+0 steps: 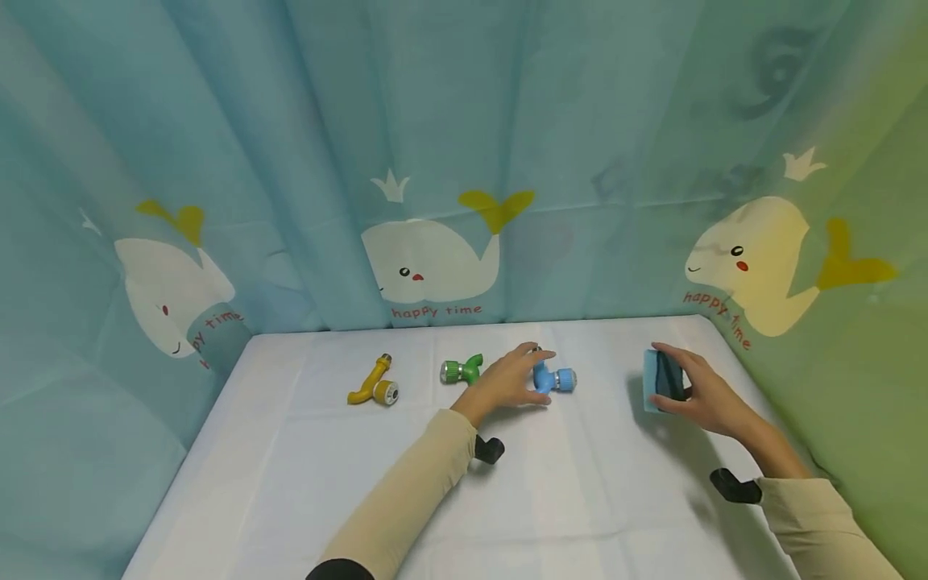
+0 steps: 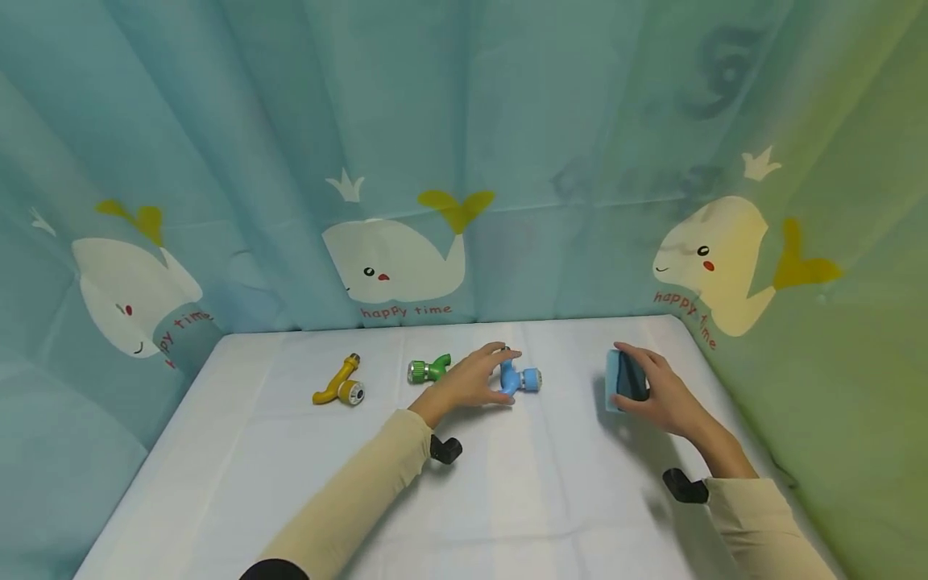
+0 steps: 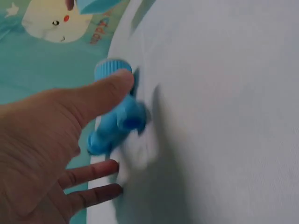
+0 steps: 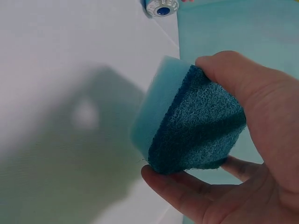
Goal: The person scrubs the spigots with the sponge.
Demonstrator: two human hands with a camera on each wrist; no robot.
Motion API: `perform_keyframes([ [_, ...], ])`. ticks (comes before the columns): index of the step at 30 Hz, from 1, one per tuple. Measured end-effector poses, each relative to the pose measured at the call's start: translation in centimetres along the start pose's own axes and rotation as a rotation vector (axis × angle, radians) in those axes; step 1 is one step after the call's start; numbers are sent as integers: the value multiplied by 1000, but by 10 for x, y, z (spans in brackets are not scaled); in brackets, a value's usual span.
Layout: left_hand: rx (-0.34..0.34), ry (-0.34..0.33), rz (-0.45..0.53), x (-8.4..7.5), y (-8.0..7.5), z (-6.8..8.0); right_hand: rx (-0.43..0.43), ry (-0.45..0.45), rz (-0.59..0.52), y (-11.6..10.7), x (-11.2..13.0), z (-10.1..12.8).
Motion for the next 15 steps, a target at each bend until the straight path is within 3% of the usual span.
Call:
perform_keyframes([
  [3, 23, -51, 0, -10, 1, -4, 3, 28, 9, 1, -2, 2],
  [7, 31, -196, -17, -24, 4, -13, 2, 54, 18, 2, -4, 3],
  [15, -76, -478, -155, -38, 8, -25, -10, 36, 18, 10, -7, 1],
])
Point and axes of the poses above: each hand's wrist, its own z-axis away from the middle knuckle, its own y-axis out of the palm, x = y × z, the point moved 7 cm from there along -z, towards the middle knuckle, and after that the axes turned 14 degrees about -z, right-handed, at the moved point
